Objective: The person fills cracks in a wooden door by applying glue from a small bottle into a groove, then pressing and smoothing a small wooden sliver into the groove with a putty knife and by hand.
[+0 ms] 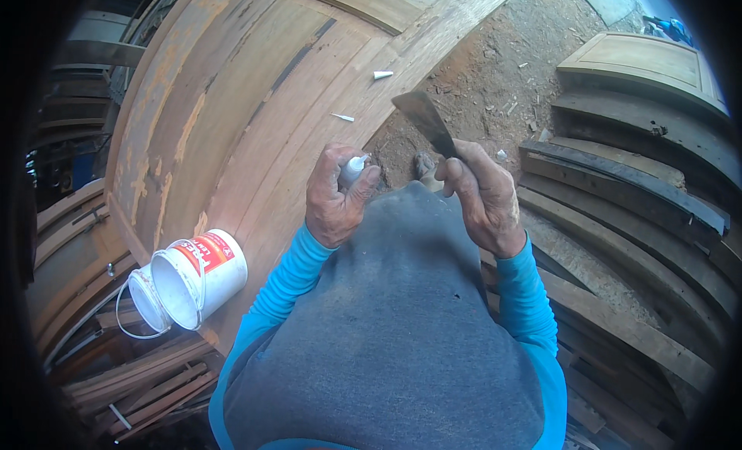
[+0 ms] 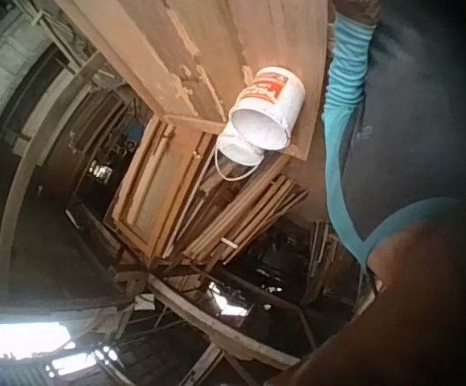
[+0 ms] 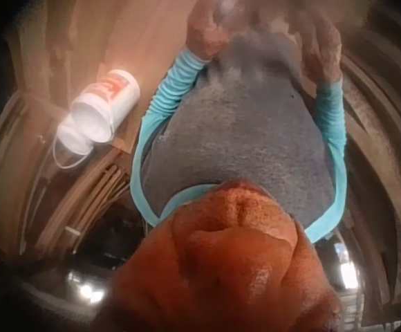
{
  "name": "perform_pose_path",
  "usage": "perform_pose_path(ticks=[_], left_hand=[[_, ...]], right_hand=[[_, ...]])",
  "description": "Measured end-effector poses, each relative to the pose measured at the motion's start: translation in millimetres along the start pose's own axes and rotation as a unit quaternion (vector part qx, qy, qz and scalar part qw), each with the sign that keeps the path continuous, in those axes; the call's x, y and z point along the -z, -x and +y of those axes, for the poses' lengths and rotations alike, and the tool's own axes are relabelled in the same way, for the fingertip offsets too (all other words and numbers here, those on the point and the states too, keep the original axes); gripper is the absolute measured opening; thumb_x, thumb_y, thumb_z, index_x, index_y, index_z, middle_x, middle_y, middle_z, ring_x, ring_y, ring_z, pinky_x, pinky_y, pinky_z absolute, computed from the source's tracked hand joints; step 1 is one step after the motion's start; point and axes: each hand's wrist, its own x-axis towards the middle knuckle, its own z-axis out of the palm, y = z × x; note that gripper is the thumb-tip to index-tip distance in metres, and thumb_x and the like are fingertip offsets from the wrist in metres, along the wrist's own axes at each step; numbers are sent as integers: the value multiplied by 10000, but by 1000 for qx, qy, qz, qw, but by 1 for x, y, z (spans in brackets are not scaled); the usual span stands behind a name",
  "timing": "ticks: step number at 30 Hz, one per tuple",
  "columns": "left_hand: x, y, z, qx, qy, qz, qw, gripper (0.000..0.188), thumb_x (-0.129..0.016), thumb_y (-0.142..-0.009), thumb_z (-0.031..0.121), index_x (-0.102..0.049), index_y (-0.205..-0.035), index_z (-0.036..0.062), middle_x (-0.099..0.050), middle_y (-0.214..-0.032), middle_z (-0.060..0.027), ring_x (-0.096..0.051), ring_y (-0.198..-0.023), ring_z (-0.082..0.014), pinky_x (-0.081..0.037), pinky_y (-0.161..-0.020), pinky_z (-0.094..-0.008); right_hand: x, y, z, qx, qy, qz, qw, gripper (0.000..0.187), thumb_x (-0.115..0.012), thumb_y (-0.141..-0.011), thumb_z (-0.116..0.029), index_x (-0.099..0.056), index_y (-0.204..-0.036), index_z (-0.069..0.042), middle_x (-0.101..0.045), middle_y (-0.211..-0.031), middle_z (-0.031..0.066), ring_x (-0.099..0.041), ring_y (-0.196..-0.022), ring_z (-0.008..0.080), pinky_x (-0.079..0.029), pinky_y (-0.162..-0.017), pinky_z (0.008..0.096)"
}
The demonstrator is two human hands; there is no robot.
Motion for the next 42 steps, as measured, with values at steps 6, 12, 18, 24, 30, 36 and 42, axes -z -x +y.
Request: perform_pose_path(ticks=[6, 12, 18, 24, 30, 36, 42], left_hand=[[5, -2, -1, -23, 24, -35, 999, 213, -711, -1014, 164, -601, -1151, 45, -620, -1020, -107, -626, -882, -202, -511, -781, -322], [7, -4, 0, -33, 38, -31, 998, 196, -701, -1016, 155, -612, -1153, 46, -626, -1014, -120, -632, -890, -220, -517, -779, -344], [6, 3, -1, -17, 17, -21, 999, 198, -726, -991, 138, -626, -1135, 48, -633, -996, -112, -638, -852, -226, -516, -740, -339], [5, 3, -4, -35, 4, 5, 999, 215, -780, -933, 78, -640, -1092, 40, -649, -992, -104, -658, -864, -229, -538, -734, -344], [8, 5, -4, -18, 12, 24, 999, 266, -828, -885, 63, -659, -1089, 46, -684, -985, -97, -692, -868, -219, -560, -742, -335], [10, 4, -7, 3, 11, 23, 1000, 278, -849, -864, 61, -678, -1084, 49, -711, -987, -90, -715, -882, -200, -570, -749, -327], [11, 3, -14, 3, 18, 27, 999, 279, -860, -866, 90, -683, -1078, 51, -710, -982, -85, -713, -876, -198, -569, -744, -326]], right_hand=[[8, 2, -15, -76, -53, -97, 991, 239, -592, -1071, -155, -697, -1196, 19, -643, -853, 33, -578, -681, 81, -487, -626, 257], [2, 7, -24, 88, 41, -43, 994, 206, -679, -1015, -112, -715, -1157, 33, -654, -864, 68, -590, -672, 109, -464, -605, 264], [0, 11, -18, 92, 106, -46, 989, 223, -682, -995, -78, -712, -1187, 33, -647, -856, 72, -589, -705, 133, -459, -613, 291], [1, 12, -24, 92, 103, -49, 989, 298, -718, -902, 19, -739, -1199, 5, -660, -870, 117, -653, -732, 208, -503, -660, 315], [-3, 10, -24, 132, 208, -52, 968, 374, -735, -825, 60, -747, -1193, -7, -687, -904, 136, -697, -759, 247, -542, -663, 348], [-5, 8, -29, 172, 212, -26, 962, 391, -742, -806, 59, -752, -1190, -15, -700, -919, 137, -713, -769, 255, -554, -666, 346], [-6, 4, -27, 137, 242, -52, 959, 385, -739, -813, 57, -750, -1191, -15, -704, -929, 147, -713, -771, 263, -555, -668, 352]])
